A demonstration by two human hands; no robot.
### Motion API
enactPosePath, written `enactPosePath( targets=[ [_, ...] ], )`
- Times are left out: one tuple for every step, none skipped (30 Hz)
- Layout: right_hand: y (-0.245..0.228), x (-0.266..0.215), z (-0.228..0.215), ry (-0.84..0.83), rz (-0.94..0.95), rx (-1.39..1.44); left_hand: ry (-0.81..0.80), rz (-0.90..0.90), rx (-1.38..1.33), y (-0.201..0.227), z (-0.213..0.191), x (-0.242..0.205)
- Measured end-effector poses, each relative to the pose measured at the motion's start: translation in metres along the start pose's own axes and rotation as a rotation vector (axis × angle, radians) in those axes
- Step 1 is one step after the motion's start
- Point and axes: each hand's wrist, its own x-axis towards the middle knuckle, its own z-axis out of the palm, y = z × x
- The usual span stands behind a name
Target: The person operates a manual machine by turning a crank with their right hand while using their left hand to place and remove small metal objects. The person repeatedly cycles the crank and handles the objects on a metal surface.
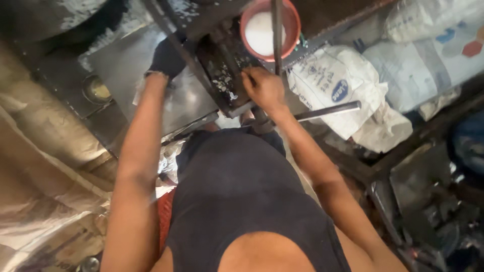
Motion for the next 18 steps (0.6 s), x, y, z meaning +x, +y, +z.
enactPosePath(
  targets=[
    [-0.002, 0.003, 0.0, 0.022, 0.006, -0.014, 0.007, 0.002, -0.024, -0.007, -0.016, -0.006],
    [-0.005, 0.002, 0.001, 0.035, 0.014, -0.021, 0.012, -0.005, -0.047, -0.017, -0.034, -0.023],
    [-0.008, 0.001, 0.002, 0.048, 0.022, -0.028, 0.016, -0.013, -0.071, -0.025, -0.047, -0.044],
    [-0.011, 0.002, 0.004, 0.036, 0.023, -0.043, 0.022, -0.059, -0.18, -0.027, -0.052, -0.067],
    [-0.013, 0.003, 0.005, 0.024, 0.025, -0.059, 0.029, -0.104, -0.29, -0.028, -0.056, -0.089],
    [-0.016, 0.002, 0.006, 0.015, 0.031, -0.078, 0.033, -0.143, -0.402, -0.028, -0.058, -0.11],
    [-0.017, 0.003, 0.006, -0.008, 0.04, -0.086, 0.037, -0.181, -0.514, -0.027, -0.059, -0.13],
    [-0.018, 0.005, 0.005, -0.023, 0.055, -0.102, 0.035, -0.207, -0.628, -0.026, -0.059, -0.142],
    [-0.018, 0.007, 0.004, -0.037, 0.07, -0.118, 0.032, -0.233, -0.741, -0.025, -0.06, -0.153],
    [-0.019, 0.006, 0.003, -0.025, 0.052, -0.118, 0.051, -0.255, -0.709, -0.021, -0.056, -0.167],
    [-0.021, 0.005, 0.003, -0.013, 0.034, -0.118, 0.069, -0.278, -0.676, -0.015, -0.05, -0.179],
    [-0.022, 0.006, 0.005, 0.01, 0.022, -0.122, 0.079, -0.289, -0.64, -0.013, -0.048, -0.182],
    [-0.023, 0.008, 0.009, 0.006, 0.024, -0.126, 0.164, -0.226, -0.541, -0.013, -0.046, -0.183],
    [-0.022, 0.006, 0.009, 0.001, 0.036, -0.139, 0.237, -0.16, -0.449, -0.011, -0.041, -0.184],
    [-0.022, 0.005, 0.011, -0.004, 0.048, -0.151, 0.309, -0.092, -0.359, -0.012, -0.038, -0.184],
    [-0.021, 0.004, 0.013, -0.015, 0.097, -0.15, 0.342, -0.035, -0.293, -0.015, -0.035, -0.181],
    [-0.019, 0.003, 0.013, -0.024, 0.145, -0.149, 0.376, 0.023, -0.229, -0.016, -0.03, -0.18],
    [-0.017, 0.004, 0.014, -0.03, 0.186, -0.141, 0.417, 0.082, -0.157, -0.02, -0.027, -0.177]
  ],
)
